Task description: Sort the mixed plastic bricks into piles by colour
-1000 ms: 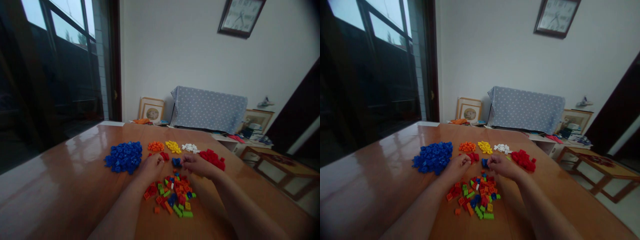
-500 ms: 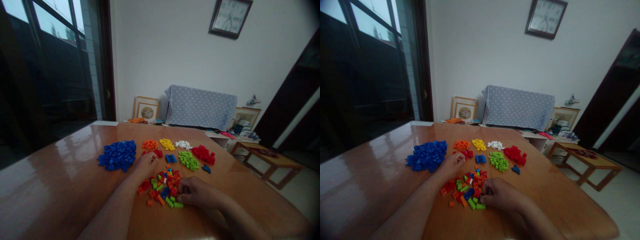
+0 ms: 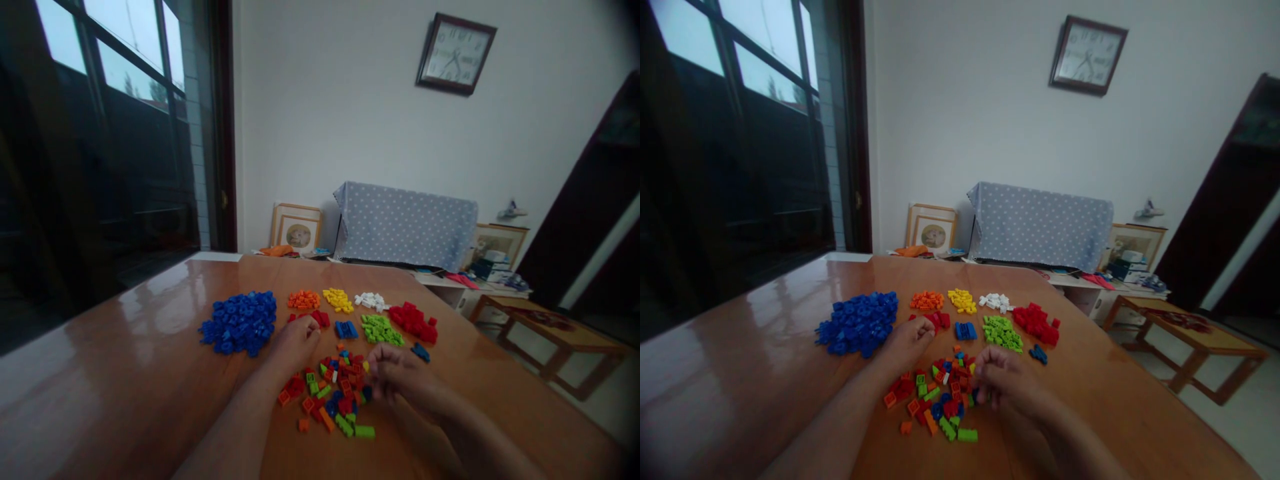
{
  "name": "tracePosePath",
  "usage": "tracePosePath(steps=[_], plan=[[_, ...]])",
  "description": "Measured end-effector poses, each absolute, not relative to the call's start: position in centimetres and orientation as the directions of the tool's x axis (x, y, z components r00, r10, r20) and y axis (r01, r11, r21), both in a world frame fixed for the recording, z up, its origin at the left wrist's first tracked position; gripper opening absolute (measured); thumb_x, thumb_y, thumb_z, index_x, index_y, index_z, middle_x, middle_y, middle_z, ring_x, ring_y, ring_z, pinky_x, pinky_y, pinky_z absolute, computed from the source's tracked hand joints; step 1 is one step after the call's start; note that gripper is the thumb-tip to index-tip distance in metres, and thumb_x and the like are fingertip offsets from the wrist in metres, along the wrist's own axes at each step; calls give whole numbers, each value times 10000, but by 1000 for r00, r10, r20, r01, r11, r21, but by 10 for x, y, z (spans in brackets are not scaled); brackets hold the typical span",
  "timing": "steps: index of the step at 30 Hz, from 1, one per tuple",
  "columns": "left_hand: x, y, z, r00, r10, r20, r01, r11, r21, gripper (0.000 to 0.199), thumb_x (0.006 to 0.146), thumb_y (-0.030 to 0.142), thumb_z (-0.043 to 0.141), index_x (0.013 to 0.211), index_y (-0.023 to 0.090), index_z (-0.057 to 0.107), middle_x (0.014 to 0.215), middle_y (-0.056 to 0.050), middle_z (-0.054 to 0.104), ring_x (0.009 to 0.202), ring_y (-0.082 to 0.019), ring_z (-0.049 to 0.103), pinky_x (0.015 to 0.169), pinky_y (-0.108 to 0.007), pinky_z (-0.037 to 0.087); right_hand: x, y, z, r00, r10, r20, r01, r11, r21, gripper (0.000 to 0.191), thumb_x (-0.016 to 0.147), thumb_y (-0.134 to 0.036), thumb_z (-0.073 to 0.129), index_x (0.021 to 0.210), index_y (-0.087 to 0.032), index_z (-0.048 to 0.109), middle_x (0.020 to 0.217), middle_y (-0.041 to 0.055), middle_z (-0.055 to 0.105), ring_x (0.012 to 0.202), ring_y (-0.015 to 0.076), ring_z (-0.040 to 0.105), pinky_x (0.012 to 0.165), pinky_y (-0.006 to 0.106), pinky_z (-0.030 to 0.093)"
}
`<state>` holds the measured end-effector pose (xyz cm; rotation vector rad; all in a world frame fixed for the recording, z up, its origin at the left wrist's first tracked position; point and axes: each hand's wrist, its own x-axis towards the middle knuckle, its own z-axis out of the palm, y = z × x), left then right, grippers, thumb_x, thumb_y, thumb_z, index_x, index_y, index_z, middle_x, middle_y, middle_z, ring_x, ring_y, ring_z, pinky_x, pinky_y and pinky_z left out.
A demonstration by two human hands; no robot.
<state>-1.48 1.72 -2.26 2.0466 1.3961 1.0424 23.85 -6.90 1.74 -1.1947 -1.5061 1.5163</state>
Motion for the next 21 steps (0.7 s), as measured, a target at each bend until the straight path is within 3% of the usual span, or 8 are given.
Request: tracePosePath(steps=[4,8,10,13,16,21], plan=[[-15,15,-21,187,920,343,575,-386,721,169,868,308,513,863,183,627,837,-37,662,738,-158,571,615,-246,341,239,-55,22,-261,960,-102,-68,-124,-990,324,717,-383,737,901,-208,536,809,18,689,594,115,622,484,191,409],[-16,15,-22,166,928,333,586,-364,724,168,861,316,518,837,184,621,790,-30,646,712,-155,551,600,-244,321,240,-31,21,-182,983,-40,-74,-54,-996,378,683,-359,762,973,-212,568,795,8,673,585,107,592,479,188,396],[-16,17,-25,162,931,326,587,-357,727,170,862,316,513,831,188,620,772,-28,638,703,-155,549,592,-242,312,239,-14,20,-153,988,-11,22,-8,-1000,377,710,-372,727,1012,-200,582,810,19,673,588,107,582,480,191,393],[-17,21,-29,153,933,325,580,-351,735,163,864,308,504,832,194,616,752,-20,631,683,-153,546,579,-242,300,236,18,18,-69,996,60,305,78,-949,308,777,-402,624,986,-176,602,777,21,659,599,113,578,495,196,403],[-18,25,-32,136,937,323,578,-339,742,157,864,308,508,842,194,613,780,-22,645,686,-153,555,581,-242,302,232,55,16,-37,996,77,411,86,-908,246,813,-373,563,931,-163,617,717,-3,633,606,111,570,516,191,405],[-20,25,-29,134,940,313,567,-332,754,161,870,313,502,863,196,612,820,-32,660,714,-158,575,589,-243,320,226,109,10,39,996,84,645,39,-763,121,766,-161,617,875,-136,664,661,-28,604,597,95,542,530,191,366]])
